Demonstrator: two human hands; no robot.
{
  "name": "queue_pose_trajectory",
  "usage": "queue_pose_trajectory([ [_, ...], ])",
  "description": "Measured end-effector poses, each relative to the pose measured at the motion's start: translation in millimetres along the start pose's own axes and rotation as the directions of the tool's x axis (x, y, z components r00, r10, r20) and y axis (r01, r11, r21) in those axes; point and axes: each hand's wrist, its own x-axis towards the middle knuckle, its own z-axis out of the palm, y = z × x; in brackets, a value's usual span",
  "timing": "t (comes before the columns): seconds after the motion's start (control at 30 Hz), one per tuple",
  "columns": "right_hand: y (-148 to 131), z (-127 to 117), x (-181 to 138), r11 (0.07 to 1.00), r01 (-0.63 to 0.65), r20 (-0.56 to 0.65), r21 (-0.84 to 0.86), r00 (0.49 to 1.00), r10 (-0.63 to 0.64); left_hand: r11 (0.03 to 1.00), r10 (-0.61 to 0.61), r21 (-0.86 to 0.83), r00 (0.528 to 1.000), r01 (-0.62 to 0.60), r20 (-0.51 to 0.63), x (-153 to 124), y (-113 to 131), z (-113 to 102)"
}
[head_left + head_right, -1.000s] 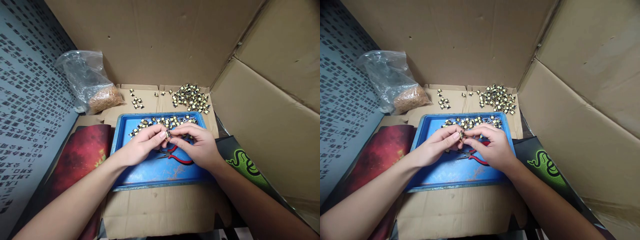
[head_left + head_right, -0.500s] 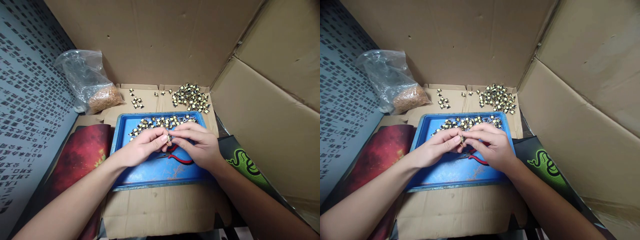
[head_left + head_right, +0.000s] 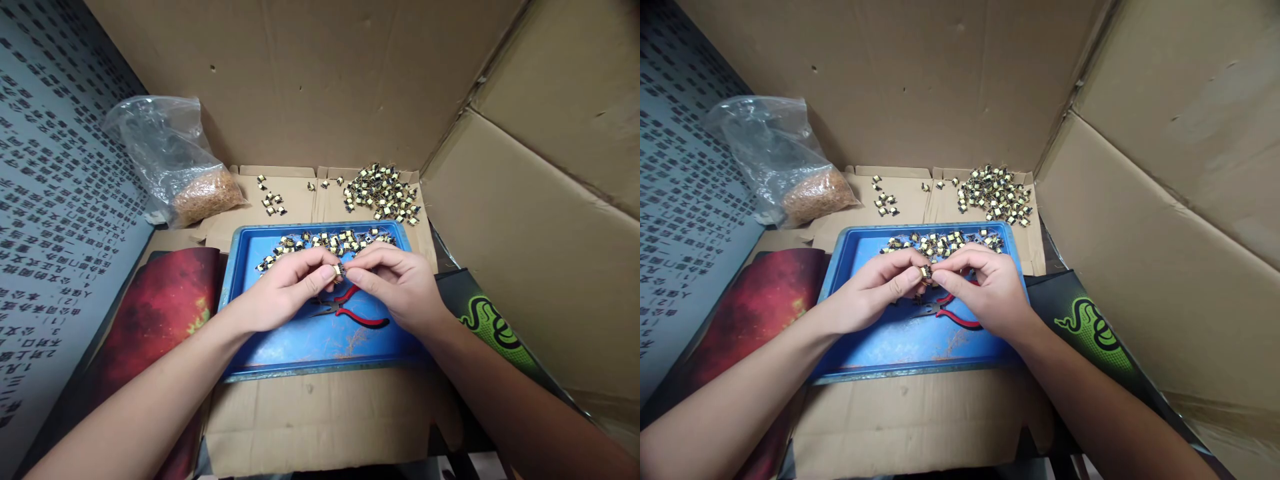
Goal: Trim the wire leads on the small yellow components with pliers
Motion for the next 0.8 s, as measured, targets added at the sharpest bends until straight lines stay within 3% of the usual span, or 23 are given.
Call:
queue_pose_trajectory([
  [0.23, -2.0, 1.4, -0.6, 0.992, -0.099, 0.060, 0.082, 0.994, 0.094, 0.975, 0.096, 0.206, 0.995, -0.087, -0.037, 1.8, 3.9, 0.1],
  [0.8, -5.6, 3.9, -3.9, 0.956, -0.283, 0.141, 0.076, 0.952, 0.271, 0.952, 0.086, 0.295, 0.996, -0.082, -0.002, 0.5, 1.2, -2.8],
])
